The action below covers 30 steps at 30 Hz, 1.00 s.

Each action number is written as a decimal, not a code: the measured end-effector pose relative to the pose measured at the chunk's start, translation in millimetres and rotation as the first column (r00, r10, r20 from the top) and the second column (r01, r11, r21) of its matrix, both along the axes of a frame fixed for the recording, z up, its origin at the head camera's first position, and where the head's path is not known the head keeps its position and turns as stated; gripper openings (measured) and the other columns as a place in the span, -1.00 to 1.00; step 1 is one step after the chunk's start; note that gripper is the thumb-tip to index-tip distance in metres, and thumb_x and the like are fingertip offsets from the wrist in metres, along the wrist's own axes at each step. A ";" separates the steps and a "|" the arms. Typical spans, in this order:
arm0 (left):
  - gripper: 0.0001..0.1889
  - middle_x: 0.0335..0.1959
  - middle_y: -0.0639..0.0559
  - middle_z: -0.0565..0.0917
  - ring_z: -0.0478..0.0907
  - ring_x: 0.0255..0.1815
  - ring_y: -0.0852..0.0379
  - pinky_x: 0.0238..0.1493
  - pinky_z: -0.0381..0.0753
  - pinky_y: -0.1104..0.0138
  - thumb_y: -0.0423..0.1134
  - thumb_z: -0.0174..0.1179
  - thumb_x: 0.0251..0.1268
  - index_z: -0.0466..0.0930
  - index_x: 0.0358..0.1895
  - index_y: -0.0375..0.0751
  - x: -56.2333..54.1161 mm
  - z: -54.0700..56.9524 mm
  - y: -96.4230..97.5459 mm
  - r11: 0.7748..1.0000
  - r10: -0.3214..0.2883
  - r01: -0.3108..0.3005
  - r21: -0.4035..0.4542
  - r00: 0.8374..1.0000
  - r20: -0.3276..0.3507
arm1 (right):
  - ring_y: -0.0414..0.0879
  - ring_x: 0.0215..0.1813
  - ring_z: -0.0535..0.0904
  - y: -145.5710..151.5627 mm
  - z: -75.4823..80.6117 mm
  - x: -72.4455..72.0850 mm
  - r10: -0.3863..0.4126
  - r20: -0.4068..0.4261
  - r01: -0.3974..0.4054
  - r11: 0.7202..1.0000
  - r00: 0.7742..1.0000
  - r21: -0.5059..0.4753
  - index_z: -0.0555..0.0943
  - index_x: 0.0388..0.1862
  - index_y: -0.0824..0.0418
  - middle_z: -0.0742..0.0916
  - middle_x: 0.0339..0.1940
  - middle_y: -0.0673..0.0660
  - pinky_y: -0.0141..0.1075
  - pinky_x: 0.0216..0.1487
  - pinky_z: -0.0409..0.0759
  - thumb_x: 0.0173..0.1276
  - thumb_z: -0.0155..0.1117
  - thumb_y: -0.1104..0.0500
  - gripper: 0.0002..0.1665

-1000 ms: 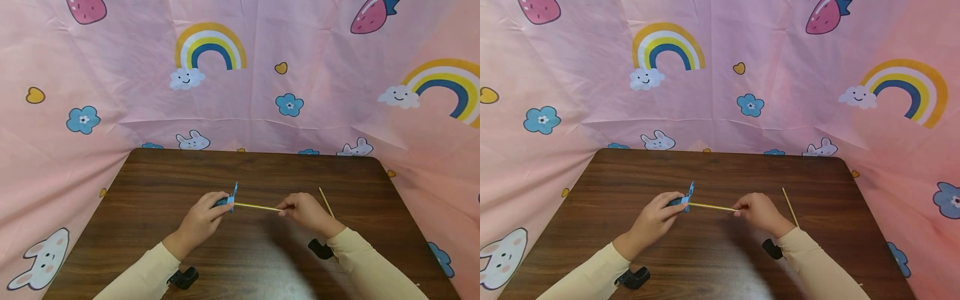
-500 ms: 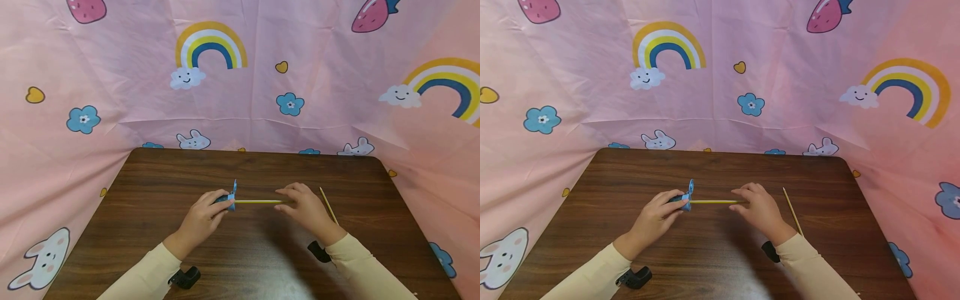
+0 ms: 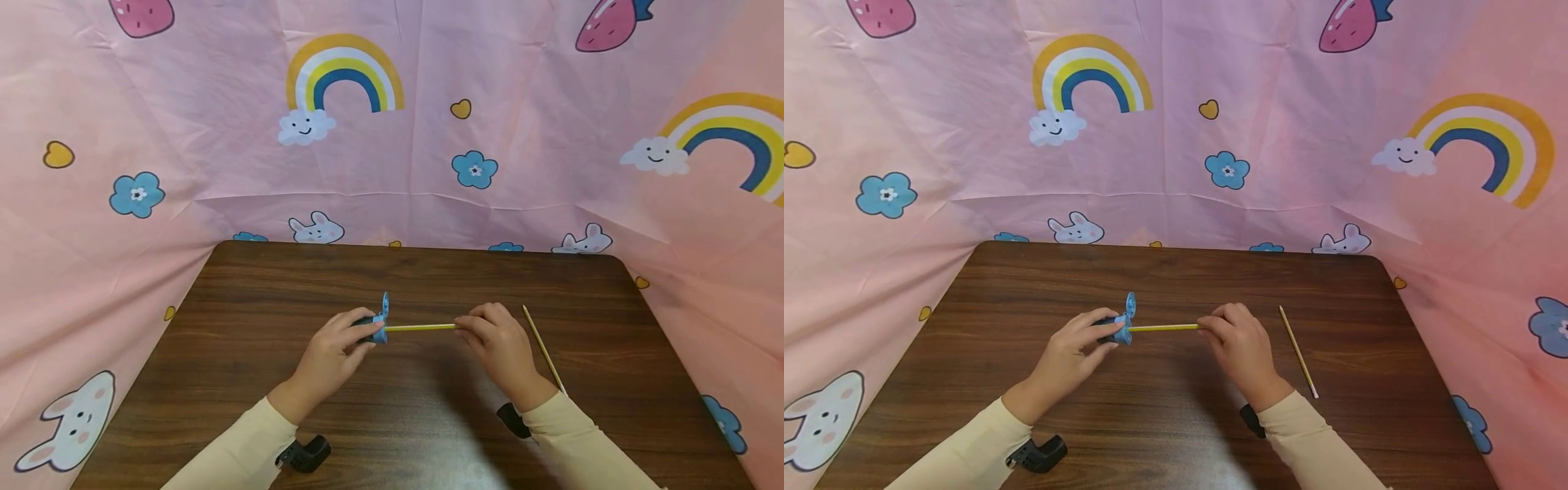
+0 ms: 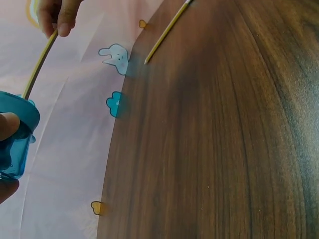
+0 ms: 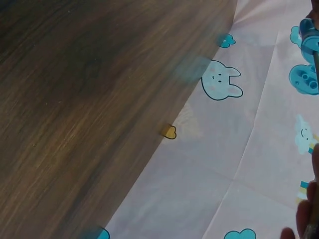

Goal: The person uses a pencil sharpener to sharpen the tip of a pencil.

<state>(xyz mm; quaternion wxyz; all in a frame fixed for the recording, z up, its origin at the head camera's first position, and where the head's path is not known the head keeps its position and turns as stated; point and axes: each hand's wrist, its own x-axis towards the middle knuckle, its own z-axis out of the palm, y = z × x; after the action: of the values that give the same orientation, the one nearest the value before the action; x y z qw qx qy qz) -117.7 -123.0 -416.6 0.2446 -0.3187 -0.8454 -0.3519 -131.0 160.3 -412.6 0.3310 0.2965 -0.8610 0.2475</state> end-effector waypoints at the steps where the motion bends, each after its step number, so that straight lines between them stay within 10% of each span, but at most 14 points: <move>1: -0.60 0.00 -0.12 0.63 0.56 -0.05 0.00 -0.32 0.64 0.30 -0.52 0.44 -0.05 0.72 -0.04 -0.27 0.5 0.4 0.5 1.000 0.000 0.001 -0.001 1.000 0.006 | -0.15 -0.40 0.43 -0.3 0.3 0.2 0.002 -0.015 -0.002 1.000 1.000 0.000 0.77 -0.36 0.21 0.61 -0.43 0.02 -0.33 -0.52 0.43 -0.11 0.58 0.34 -0.74; 6: -0.60 -0.04 -0.10 0.63 0.57 -0.04 -0.02 -0.19 0.69 0.22 -0.53 0.45 -0.09 0.73 -0.07 -0.26 0.8 1.6 1.3 0.998 -0.016 0.011 -0.068 0.997 -0.080 | -0.19 -0.47 0.44 0.4 3.8 1.6 0.004 0.016 -0.004 0.999 1.000 0.049 0.77 -0.42 0.19 0.56 -0.53 0.00 -0.37 -0.58 0.44 -0.13 0.60 0.33 -0.77; 9: -0.67 -0.06 -0.15 0.62 0.57 -0.03 -0.07 -0.13 0.69 0.19 -0.53 0.42 -0.01 0.74 -0.11 -0.26 0.0 1.5 0.3 0.991 -0.060 0.037 -0.125 0.980 -0.191 | -0.25 -0.48 0.49 3.8 10.8 1.0 0.041 0.311 -0.055 0.998 0.950 0.036 0.76 -0.43 0.17 0.60 -0.51 -0.05 -0.41 -0.54 0.49 0.02 0.53 0.28 -0.89; 11: -0.81 -0.05 -0.18 0.61 0.56 -0.02 -0.09 -0.11 0.69 0.19 -0.46 0.28 0.22 0.74 -0.12 -0.26 -0.8 0.3 -0.6 0.987 -0.093 0.055 -0.153 0.963 -0.254 | -0.29 -0.46 0.52 7.2 17.4 -2.6 0.094 0.565 -0.097 0.995 0.820 -0.026 0.76 -0.41 0.20 0.66 -0.48 -0.06 -0.41 -0.50 0.50 0.14 0.45 0.26 -0.97; 15: -0.63 -0.06 -0.20 0.61 0.56 -0.03 -0.10 -0.10 0.69 0.23 -0.30 -0.15 0.53 0.73 -0.11 -0.24 -1.1 -2.2 -1.0 0.981 -0.139 0.084 -0.175 0.934 -0.330 | -0.25 -0.55 0.40 14.7 29.6 -15.2 0.206 0.865 -0.121 0.978 0.458 -0.169 0.74 -0.33 0.33 0.61 -0.60 -0.04 -0.38 -0.56 0.39 0.29 0.33 0.26 -0.87; 17: -0.60 -0.07 -0.21 0.62 0.57 -0.05 -0.10 -0.12 0.69 0.25 -0.28 -0.19 0.55 0.73 -0.12 -0.23 -1.2 -3.1 -0.8 0.980 -0.146 0.086 -0.178 0.924 -0.354 | -0.22 -0.60 0.31 17.0 32.9 -20.4 0.230 0.905 -0.135 0.972 0.358 -0.194 0.73 -0.30 0.38 0.53 -0.66 -0.03 -0.38 -0.59 0.32 0.31 0.31 0.27 -0.84; 18: -0.61 -0.07 -0.21 0.61 0.57 -0.05 -0.10 -0.12 0.69 0.25 -0.28 -0.18 0.55 0.73 -0.12 -0.23 -1.0 -3.3 -0.8 0.980 -0.148 0.090 -0.176 0.924 -0.352 | -0.24 -0.59 0.33 17.4 33.6 -22.3 0.224 0.912 -0.141 0.972 0.345 -0.186 0.73 -0.29 0.37 0.54 -0.65 -0.03 -0.38 -0.58 0.33 0.31 0.31 0.26 -0.84; 21: -0.72 -0.06 -0.19 0.61 0.57 -0.05 -0.09 -0.12 0.69 0.22 -0.33 -0.03 0.49 0.73 -0.11 -0.24 -1.3 -3.9 -1.3 0.985 -0.131 0.088 -0.147 0.939 -0.317 | -0.25 -0.49 0.45 14.8 35.0 -23.1 0.164 0.897 -0.138 0.984 0.411 -0.116 0.74 -0.27 0.30 0.67 -0.51 -0.01 -0.36 -0.48 0.46 0.32 0.32 0.20 -0.83; 25: -0.75 -0.06 -0.16 0.62 0.58 -0.04 -0.08 -0.13 0.69 0.18 -0.49 0.35 0.11 0.73 -0.11 -0.27 -2.9 -3.7 -1.9 0.994 -0.086 0.066 -0.090 0.967 -0.241 | -0.21 -0.31 0.53 6.8 35.4 -15.8 0.019 0.763 -0.082 0.996 0.646 0.045 0.73 -0.15 0.18 0.70 -0.30 -0.02 -0.29 -0.32 0.55 0.29 0.36 0.12 -0.79; 28: -0.61 -0.07 -0.13 0.63 0.59 -0.06 -0.07 -0.15 0.70 0.16 -0.56 0.45 -0.14 0.74 -0.11 -0.28 -4.0 -3.4 -2.6 0.998 -0.045 0.034 -0.062 0.979 -0.200 | -0.07 -0.18 0.57 2.4 32.2 -10.2 -0.049 0.533 -0.044 0.986 0.845 0.160 0.70 0.01 0.15 0.67 -0.19 0.05 -0.17 -0.23 0.60 0.19 0.46 0.07 -0.60; 30: -0.60 -0.07 -0.12 0.63 0.58 -0.05 -0.07 -0.16 0.70 0.16 -0.55 0.46 -0.14 0.74 -0.10 -0.28 -4.2 -2.7 -3.3 0.999 -0.020 0.012 -0.050 0.985 -0.169 | 0.03 -0.05 0.57 1.4 27.7 -8.9 -0.051 0.347 -0.023 0.979 0.937 0.204 0.67 0.08 0.15 0.66 -0.09 0.13 -0.07 -0.11 0.60 0.08 0.53 0.05 -0.45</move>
<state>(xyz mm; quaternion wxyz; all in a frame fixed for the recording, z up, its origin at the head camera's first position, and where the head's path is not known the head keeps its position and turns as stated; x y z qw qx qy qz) -121.9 -126.3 -419.3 0.3047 -0.3601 -0.8274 -0.3048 -139.9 161.7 -385.0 0.1420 0.2741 -0.9290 0.2040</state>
